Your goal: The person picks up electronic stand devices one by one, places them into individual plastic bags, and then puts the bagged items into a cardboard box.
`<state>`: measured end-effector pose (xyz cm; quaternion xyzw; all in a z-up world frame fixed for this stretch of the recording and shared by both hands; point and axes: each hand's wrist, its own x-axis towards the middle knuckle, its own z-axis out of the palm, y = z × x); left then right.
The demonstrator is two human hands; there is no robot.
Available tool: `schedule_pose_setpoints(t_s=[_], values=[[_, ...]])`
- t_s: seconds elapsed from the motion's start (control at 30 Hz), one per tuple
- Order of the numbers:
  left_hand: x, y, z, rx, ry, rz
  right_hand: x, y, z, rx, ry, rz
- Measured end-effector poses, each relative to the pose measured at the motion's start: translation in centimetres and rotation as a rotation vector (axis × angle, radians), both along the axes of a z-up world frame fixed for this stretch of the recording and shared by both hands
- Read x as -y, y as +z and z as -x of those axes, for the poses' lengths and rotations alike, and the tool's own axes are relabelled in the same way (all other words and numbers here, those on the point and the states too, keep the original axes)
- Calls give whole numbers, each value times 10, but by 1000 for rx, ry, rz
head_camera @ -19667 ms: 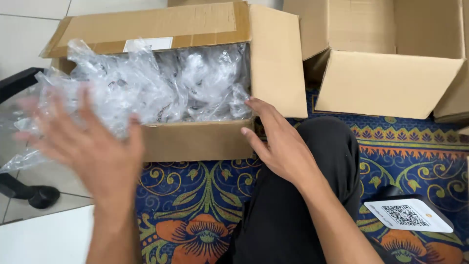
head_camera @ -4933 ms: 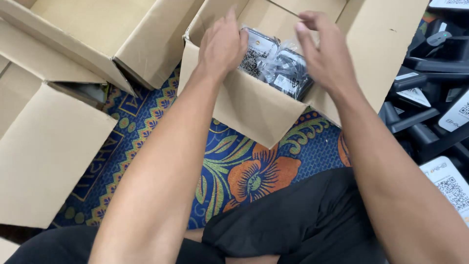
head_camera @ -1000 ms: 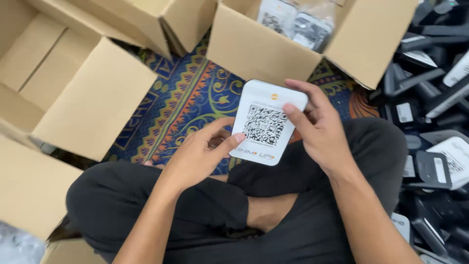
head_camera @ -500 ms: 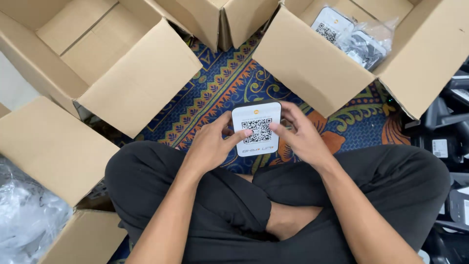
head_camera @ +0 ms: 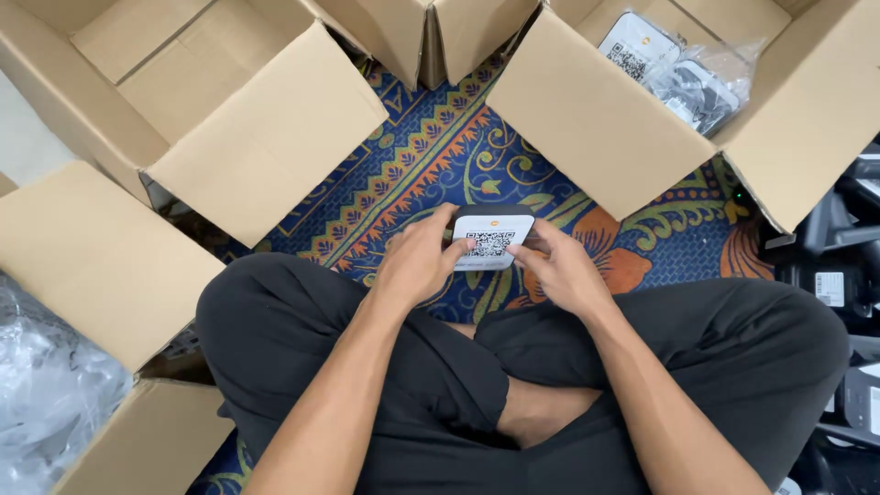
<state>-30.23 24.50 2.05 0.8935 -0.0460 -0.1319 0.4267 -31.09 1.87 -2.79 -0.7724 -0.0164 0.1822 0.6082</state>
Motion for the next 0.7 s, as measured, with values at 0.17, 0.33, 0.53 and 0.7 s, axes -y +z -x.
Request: schedule_pose_setpoints(t_s=[0.17,0.33,0.53,0.7], values=[[1,-31,-8,-23,2,-174,-6,-7,-3,120,-16,346],[4,-37,-6,-16,-5,-170,-1,-9,0,133,-32,392],[-1,-27,0,43,-12,-205,3,-5,3,135,-51,329],[-5,0,12,217,-2,-136,-3,35,12,176,-100,188]])
